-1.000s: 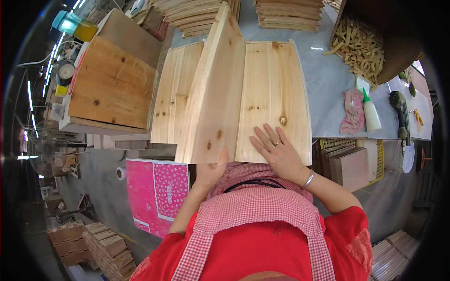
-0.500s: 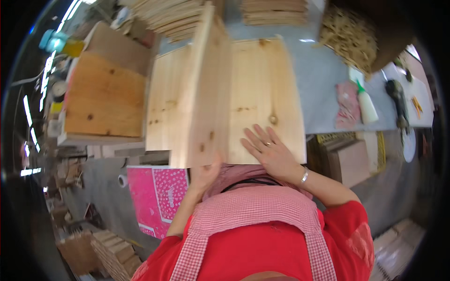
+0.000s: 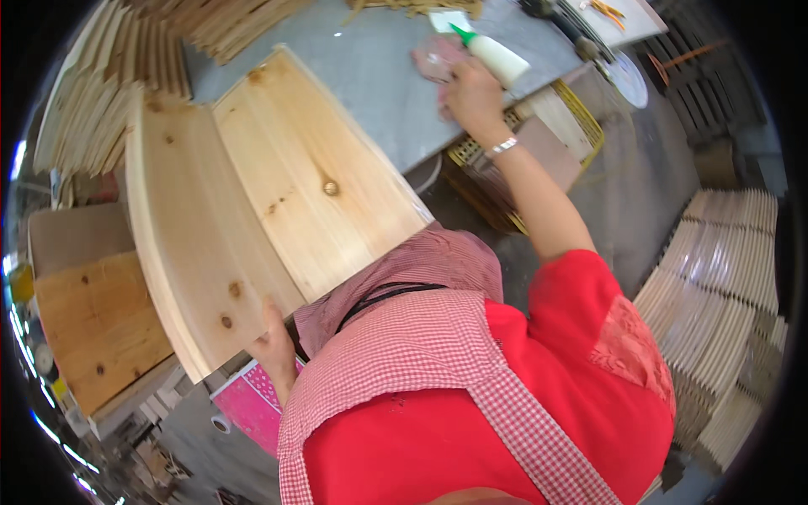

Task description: Assembling wooden boxes by applying glue to the edges of wooden panels and fitting them together.

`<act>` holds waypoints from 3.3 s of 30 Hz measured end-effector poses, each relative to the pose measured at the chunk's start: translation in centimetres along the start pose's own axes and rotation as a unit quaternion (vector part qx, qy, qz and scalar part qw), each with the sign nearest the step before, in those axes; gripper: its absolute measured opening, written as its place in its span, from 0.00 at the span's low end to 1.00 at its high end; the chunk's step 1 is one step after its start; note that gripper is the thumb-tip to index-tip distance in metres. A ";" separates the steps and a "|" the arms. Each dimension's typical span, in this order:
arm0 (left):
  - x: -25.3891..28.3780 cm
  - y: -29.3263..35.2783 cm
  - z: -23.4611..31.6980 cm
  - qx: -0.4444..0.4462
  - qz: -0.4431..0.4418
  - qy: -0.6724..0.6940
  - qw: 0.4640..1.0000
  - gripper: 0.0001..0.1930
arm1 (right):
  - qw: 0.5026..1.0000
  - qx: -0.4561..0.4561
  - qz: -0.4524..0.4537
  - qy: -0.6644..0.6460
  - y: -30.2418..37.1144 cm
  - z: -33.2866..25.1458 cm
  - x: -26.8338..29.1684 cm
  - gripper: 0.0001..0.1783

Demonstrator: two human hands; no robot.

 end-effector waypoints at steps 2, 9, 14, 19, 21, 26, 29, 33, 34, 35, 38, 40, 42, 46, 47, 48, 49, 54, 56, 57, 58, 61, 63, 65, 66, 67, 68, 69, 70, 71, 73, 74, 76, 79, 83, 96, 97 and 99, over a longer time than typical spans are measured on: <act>-0.6 -0.6 0.2 -0.007 -0.003 0.021 1.000 0.26 | 0.999 -0.004 0.046 -0.028 -0.6 -0.5 -0.5 0.08; 2.1 -0.2 -0.9 0.016 0.012 0.024 1.000 0.21 | 0.997 0.013 0.078 0.011 8.5 -2.0 5.1 0.14; -0.2 -0.8 1.8 -0.167 0.017 -0.080 0.982 0.13 | 0.922 -0.040 -0.256 0.289 23.3 15.2 2.2 0.34; -0.1 -1.2 3.2 -0.089 -0.069 0.019 0.993 0.19 | 0.928 0.207 -0.137 0.276 24.9 20.0 -0.5 0.35; 0.3 -0.6 3.5 -0.132 -0.008 0.034 0.991 0.20 | 0.913 0.307 -0.051 0.262 24.8 25.0 -2.2 0.40; -0.1 0.1 2.5 -0.115 -0.003 0.051 0.992 0.22 | 0.934 0.287 -0.089 0.195 20.8 22.7 1.7 0.31; -0.2 -0.1 2.8 -0.103 -0.019 0.065 0.992 0.22 | 0.919 0.006 -0.098 0.383 20.7 20.3 8.8 0.18; -1.6 -1.4 -0.4 -0.086 -0.035 0.043 0.995 0.17 | 0.951 -0.253 0.065 0.166 19.2 13.3 19.6 0.11; -0.6 -1.7 1.4 -0.104 -0.018 0.083 0.991 0.13 | 0.971 -0.170 0.055 0.159 16.6 16.5 19.7 0.19; -0.2 -0.9 0.0 -0.057 -0.051 -0.022 0.997 0.15 | 0.984 -0.086 0.039 0.153 16.5 19.3 21.3 0.30; 0.8 -0.7 1.1 -0.084 -0.010 -0.009 0.996 0.22 | 0.966 -0.073 0.163 0.188 11.1 10.5 22.4 0.21; 0.1 -1.1 1.1 -0.071 -0.044 0.006 0.996 0.21 | 0.991 -0.020 0.128 0.009 6.8 -0.3 21.1 0.18; -0.2 -1.5 1.1 -0.021 -0.060 0.015 0.998 0.21 | 0.993 0.085 0.034 -0.076 2.3 -7.1 17.9 0.15; -0.2 -0.7 0.3 -0.002 -0.049 0.062 0.997 0.21 | 0.949 0.288 -0.054 -0.114 -6.7 -17.2 8.4 0.16; -0.2 -0.6 0.2 -0.007 -0.041 0.069 0.997 0.21 | 0.940 0.311 -0.056 -0.131 -8.7 -19.0 6.9 0.14; -0.2 -0.7 0.2 -0.014 -0.033 0.075 0.997 0.22 | 0.932 0.340 -0.051 -0.114 -10.7 -20.1 5.0 0.11; -0.2 -0.6 0.1 -0.017 -0.034 0.073 0.997 0.22 | 0.923 0.369 -0.049 -0.100 -12.6 -21.2 3.2 0.09; 0.0 -0.2 -1.0 0.016 -0.043 0.060 0.997 0.21 | 0.913 0.381 -0.142 -0.029 -18.0 -25.3 -2.8 0.09; 0.2 -0.2 -0.7 0.003 -0.040 0.042 0.998 0.20 | 0.904 0.404 -0.138 -0.034 -18.5 -26.4 -3.8 0.09; 0.2 -0.3 -0.5 -0.011 -0.039 0.025 0.999 0.20 | 0.895 0.425 -0.133 -0.037 -18.5 -26.6 -4.0 0.09; 0.3 -0.2 -0.6 -0.009 -0.039 0.024 0.999 0.20 | 0.894 0.425 -0.136 -0.037 -18.5 -27.0 -4.1 0.09; 0.3 -0.3 -0.7 -0.015 -0.046 0.008 0.999 0.20 | 0.886 0.441 -0.139 -0.015 -18.7 -27.4 -4.2 0.11; 0.3 -0.4 -0.1 -0.019 -0.053 0.017 0.998 0.20 | 0.881 0.445 -0.158 -0.001 -19.1 -27.1 -4.6 0.12; 0.3 -0.4 -0.3 -0.014 -0.051 0.028 0.998 0.21 | 0.880 0.444 -0.167 0.004 -19.1 -27.3 -4.7 0.12; 0.3 -0.3 -0.4 -0.009 -0.048 0.038 0.998 0.21 | 0.879 0.443 -0.175 0.009 -19.1 -27.5 -4.8 0.12; 0.3 -0.3 -0.6 -0.008 -0.049 0.038 0.998 0.21 | 0.880 0.442 -0.176 0.010 -19.2 -27.6 -4.9 0.12; 0.3 -0.2 -1.0 -0.010 -0.047 0.038 0.998 0.21 | 0.883 0.432 -0.184 0.008 -19.6 -27.6 -5.3 0.09; 0.4 -0.2 -1.3 -0.012 -0.044 0.038 0.998 0.20 | 0.886 0.421 -0.194 0.006 -20.0 -27.8 -5.6 0.08; 0.4 -0.1 -1.4 -0.012 -0.043 0.035 0.998 0.20 | 0.886 0.421 -0.193 0.002 -20.5 -28.0 -5.6 0.08; 0.4 0.0 -1.4 -0.019 -0.046 0.034 0.998 0.19 | 0.889 0.408 -0.210 0.015 -21.3 -28.3 -5.7 0.09; 0.4 0.0 -1.4 -0.026 -0.047 0.031 0.998 0.18 | 0.890 0.395 -0.227 0.024 -22.1 -28.9 -6.0 0.11; 0.4 -0.1 -1.3 -0.040 -0.046 0.001 0.998 0.18 | 0.895 0.389 -0.216 0.037 -22.3 -29.2 -6.2 0.13; 0.2 -0.1 -0.9 -0.054 -0.044 -0.033 0.997 0.17 | 0.900 0.383 -0.204 0.048 -22.4 -29.8 -6.6 0.15; 0.4 -0.2 -0.5 -0.050 -0.041 -0.022 0.998 0.17 | 0.917 0.353 -0.174 0.068 -22.5 -30.1 -7.1 0.20; 0.3 -0.4 0.8 -0.104 -0.061 -0.107 0.987 0.17 | 0.928 0.345 -0.125 0.071 -22.6 -29.9 -7.6 0.21; 0.1 0.2 0.6 -0.065 -0.128 -0.143 0.979 0.27 | 0.919 0.370 -0.120 0.059 -21.6 -29.9 -6.9 0.17; 0.0 0.0 1.5 -0.058 -0.145 -0.149 0.976 0.27 | 0.920 0.370 -0.114 0.058 -21.6 -29.9 -6.7 0.17; -0.2 0.2 0.7 0.005 -0.153 -0.078 0.985 0.27 | 0.919 0.366 -0.133 0.057 -21.8 -29.8 -6.8 0.17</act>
Point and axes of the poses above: each hand's wrist, its own y-axis away from the middle knuckle, its own x-axis out of the back of the hand, z = x × y, the point moved 4 cm from there along -y, towards the middle knuckle, and after that the axes turned 8 degrees about -z, right-handed, at the moved point
